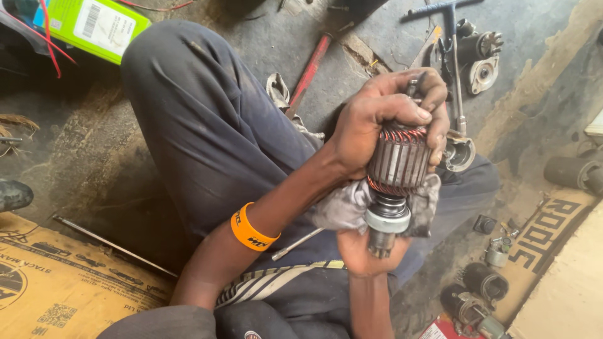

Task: The person sits on the floor and uses a T-handle wrench to loosen a nut on a motor component. They remove the nut and disassemble the motor, then wipe the rotor and commutator with a cloth.

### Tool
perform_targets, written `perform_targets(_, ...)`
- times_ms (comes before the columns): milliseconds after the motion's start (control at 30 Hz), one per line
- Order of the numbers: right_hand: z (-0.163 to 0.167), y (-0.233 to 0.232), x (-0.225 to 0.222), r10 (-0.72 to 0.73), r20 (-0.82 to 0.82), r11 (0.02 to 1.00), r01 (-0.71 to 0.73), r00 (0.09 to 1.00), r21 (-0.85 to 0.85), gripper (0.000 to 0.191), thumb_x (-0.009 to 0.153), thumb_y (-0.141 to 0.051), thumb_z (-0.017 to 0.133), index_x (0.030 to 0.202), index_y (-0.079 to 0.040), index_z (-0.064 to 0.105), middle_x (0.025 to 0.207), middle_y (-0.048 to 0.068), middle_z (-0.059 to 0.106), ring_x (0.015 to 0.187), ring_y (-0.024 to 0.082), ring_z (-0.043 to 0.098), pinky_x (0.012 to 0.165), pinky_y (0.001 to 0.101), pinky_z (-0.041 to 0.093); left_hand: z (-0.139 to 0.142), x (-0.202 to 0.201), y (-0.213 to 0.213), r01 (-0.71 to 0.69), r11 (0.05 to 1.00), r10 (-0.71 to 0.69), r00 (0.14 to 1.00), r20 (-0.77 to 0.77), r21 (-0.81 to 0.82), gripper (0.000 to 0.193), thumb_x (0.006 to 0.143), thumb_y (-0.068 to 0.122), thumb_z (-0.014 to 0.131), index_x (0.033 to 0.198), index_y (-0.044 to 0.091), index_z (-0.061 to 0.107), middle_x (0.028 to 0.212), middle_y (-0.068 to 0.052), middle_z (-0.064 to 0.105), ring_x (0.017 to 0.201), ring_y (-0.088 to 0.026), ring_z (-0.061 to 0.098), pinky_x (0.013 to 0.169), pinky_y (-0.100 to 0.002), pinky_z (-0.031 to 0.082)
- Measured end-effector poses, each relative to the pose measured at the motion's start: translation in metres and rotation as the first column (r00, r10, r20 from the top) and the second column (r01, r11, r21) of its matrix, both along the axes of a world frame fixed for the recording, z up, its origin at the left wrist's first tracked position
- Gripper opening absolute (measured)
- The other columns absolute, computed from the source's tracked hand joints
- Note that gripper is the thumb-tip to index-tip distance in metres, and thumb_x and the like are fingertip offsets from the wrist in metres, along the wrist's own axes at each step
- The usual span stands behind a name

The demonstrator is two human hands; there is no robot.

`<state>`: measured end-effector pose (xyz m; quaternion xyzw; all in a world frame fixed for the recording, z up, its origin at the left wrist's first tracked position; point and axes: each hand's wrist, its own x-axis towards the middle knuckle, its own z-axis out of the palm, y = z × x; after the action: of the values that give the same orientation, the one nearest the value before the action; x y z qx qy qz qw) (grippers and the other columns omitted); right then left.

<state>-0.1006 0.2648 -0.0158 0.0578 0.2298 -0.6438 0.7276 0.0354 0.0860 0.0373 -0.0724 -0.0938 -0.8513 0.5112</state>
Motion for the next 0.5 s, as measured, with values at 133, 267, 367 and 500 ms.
perform_targets(133,-0.007,0.007,-0.001,0.041,0.098,0.999,-0.039,0.994,-0.019,0.053,0.103,-0.049,0.052,0.134,-0.006,0.055,0.130,0.011,0.062,0.123,0.027,0.062,0.111,0.0474,0.048,-0.002,-0.008,0.000,0.001,1.000,-0.002,1.000,-0.018,-0.007,0.010,0.091,0.004,0.053,0.099,0.002,0.048,0.080,-0.019,0.063,0.069,-0.028,0.067,0.068,-0.043,0.061)
perform_targets(267,-0.007,0.004,-0.013,-0.004,-0.143,0.996,-0.009,0.990,-0.091,0.064,0.098,-0.052,0.058,0.139,-0.003,0.053,0.134,0.016,0.061,0.123,0.033,0.060,0.105,0.0511,0.048,-0.003,-0.013,0.002,-0.004,0.999,0.004,1.000,-0.008,0.039,0.012,0.089,0.005,0.053,0.099,0.000,0.049,0.083,-0.018,0.063,0.071,-0.027,0.067,0.066,-0.040,0.060)
perform_targets(367,0.006,-0.003,-0.039,-0.127,-0.489,0.970,0.006,0.863,-0.241,0.059,0.100,-0.039,0.062,0.143,0.000,0.052,0.135,0.015,0.061,0.126,0.030,0.060,0.111,0.0464,0.047,-0.002,-0.013,0.003,-0.056,0.994,0.046,0.994,0.102,0.094,0.010,0.088,0.003,0.053,0.097,0.001,0.050,0.081,-0.018,0.064,0.067,-0.025,0.066,0.061,-0.037,0.058)
perform_targets(500,0.044,-0.007,-0.084,-0.232,-0.831,0.956,-0.039,0.506,-0.290,0.045,0.106,-0.020,0.065,0.145,-0.004,0.049,0.131,0.013,0.059,0.123,0.029,0.057,0.115,0.0517,0.045,-0.004,-0.007,0.000,-0.207,0.971,0.154,0.926,0.346,0.122,0.004,0.086,-0.001,0.055,0.089,0.000,0.052,0.083,-0.015,0.064,0.066,-0.020,0.064,0.060,-0.033,0.056)
